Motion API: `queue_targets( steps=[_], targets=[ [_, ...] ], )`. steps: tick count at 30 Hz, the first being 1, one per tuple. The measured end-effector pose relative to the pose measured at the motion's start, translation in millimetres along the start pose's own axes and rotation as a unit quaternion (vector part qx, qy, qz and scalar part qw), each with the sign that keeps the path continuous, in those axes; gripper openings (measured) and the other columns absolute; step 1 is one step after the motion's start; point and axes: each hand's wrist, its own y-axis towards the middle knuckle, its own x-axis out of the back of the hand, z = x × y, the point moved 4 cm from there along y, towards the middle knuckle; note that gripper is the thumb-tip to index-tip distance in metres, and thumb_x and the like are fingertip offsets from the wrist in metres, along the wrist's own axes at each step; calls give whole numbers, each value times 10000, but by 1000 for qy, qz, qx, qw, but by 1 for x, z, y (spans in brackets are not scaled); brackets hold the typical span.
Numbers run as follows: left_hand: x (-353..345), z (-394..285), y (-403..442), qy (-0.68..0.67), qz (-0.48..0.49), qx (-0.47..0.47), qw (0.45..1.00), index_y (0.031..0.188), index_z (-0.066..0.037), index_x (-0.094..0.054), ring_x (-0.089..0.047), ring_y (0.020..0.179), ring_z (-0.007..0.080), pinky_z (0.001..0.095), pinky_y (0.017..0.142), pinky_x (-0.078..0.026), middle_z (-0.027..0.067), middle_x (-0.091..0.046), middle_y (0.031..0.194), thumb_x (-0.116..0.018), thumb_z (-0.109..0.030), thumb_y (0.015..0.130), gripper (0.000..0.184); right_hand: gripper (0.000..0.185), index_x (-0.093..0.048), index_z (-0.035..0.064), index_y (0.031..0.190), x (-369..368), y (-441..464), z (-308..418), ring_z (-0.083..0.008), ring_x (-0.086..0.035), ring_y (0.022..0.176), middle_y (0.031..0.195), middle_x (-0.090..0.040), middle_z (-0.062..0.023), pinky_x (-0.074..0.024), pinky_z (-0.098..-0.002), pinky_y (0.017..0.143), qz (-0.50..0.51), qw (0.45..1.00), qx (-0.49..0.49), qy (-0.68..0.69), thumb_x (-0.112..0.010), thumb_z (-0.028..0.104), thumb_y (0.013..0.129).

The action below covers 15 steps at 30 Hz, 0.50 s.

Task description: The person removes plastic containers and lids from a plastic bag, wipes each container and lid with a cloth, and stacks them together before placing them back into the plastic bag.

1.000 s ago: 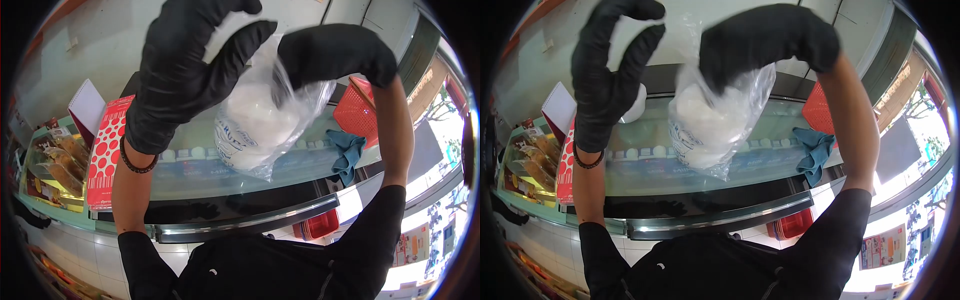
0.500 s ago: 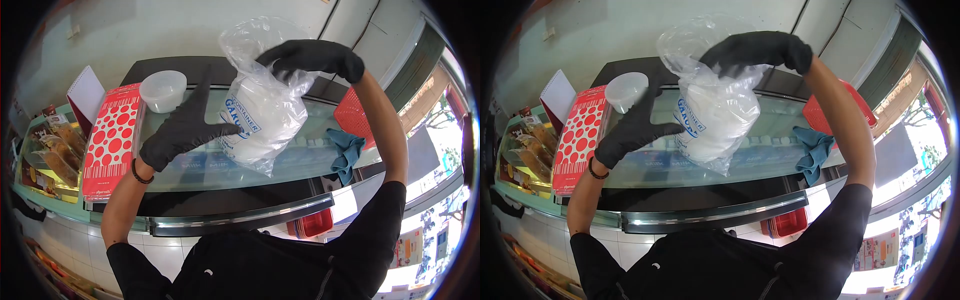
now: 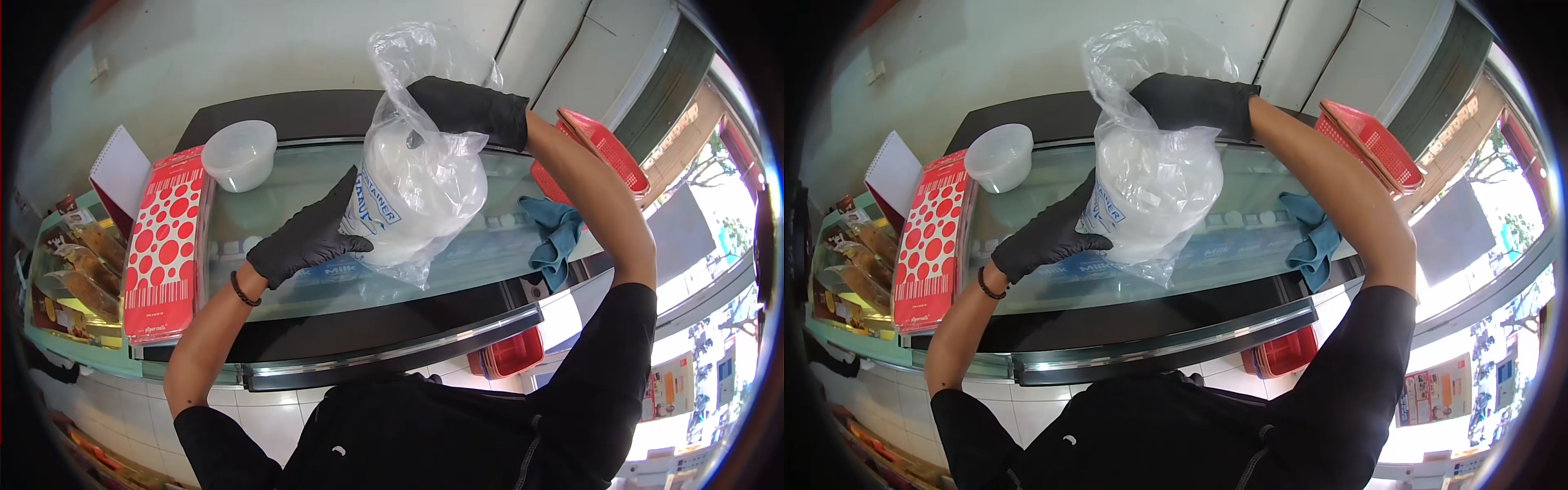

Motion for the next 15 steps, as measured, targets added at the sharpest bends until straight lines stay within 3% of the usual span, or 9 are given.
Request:
queue_targets(
  steps=[3,6,9,10,11,12,13,14,15],
  targets=[
    [-9,-9,11,-33,26,-15,999,1517,-22,-78,-405,1352,339,393,1116,-331,247,-365,1472,-814,-339,741,1116,291,-663,-36,959,0,-15,-4,-374,-625,922,950,-646,-231,-480,-408,833,4,995,-71,70,-715,186,777],
    [-27,-5,35,15,28,-62,998,1512,-21,-117,-369,1373,340,404,1125,-318,237,-338,1489,-831,-366,718,1122,250,-676,-26,918,5,-40,-17,-388,-621,893,905,-646,-223,-485,-435,807,21,997,-77,12,-688,174,768],
    [-46,-30,63,68,-33,-92,993,1510,-18,-139,-364,1374,302,406,1124,-315,198,-342,1495,-874,-402,658,1190,242,-678,0,929,-9,-69,-74,-389,-622,873,906,-650,-217,-491,-459,763,-138,984,66,-93,-652,176,765],
    [-56,-21,79,12,-45,-96,994,1469,-6,-237,-418,1324,298,405,1100,-348,191,-414,1434,-903,-406,605,1162,260,-677,16,954,-7,-82,-77,-393,-619,861,914,-650,-213,-495,-459,753,-136,985,65,-90,-630,183,761],
    [-61,-37,89,-3,-14,-132,991,1405,1,-348,-475,1257,301,411,1069,-380,185,-480,1366,-879,-359,663,981,304,-678,38,989,0,-95,-68,-374,-618,874,918,-652,-201,-490,-463,795,-93,989,-11,-113,-655,219,746],
    [-69,-46,97,-70,57,-86,992,1352,16,-419,-512,1202,299,409,1049,-400,185,-521,1313,-848,-281,716,822,266,-713,53,829,0,-116,-70,-387,-654,840,865,-687,-188,-522,-467,737,-215,972,5,-95,-692,256,658],
    [-74,-32,110,119,72,-160,977,1299,31,-480,-534,1169,273,388,1036,-415,167,-556,1274,-822,-190,748,685,241,-719,49,800,-27,-97,-117,-386,-671,804,837,-689,-202,-536,-455,701,-174,967,-92,-162,-688,238,654],
    [-82,-21,129,42,111,-85,989,1291,-4,-515,-552,1142,258,397,1030,-422,147,-579,1260,-859,-170,699,705,200,-716,49,754,-46,-92,-157,-379,-681,766,793,-687,-204,-545,-449,681,-206,947,-170,-180,-688,205,632],
    [-93,-36,141,30,143,-114,983,1305,-13,-517,-554,1144,272,400,1037,-415,160,-576,1273,-863,-178,695,720,179,-719,62,746,-42,-108,-162,-359,-690,788,801,-694,-189,-550,-446,709,-222,930,-235,-176,-690,182,617]
  ],
)
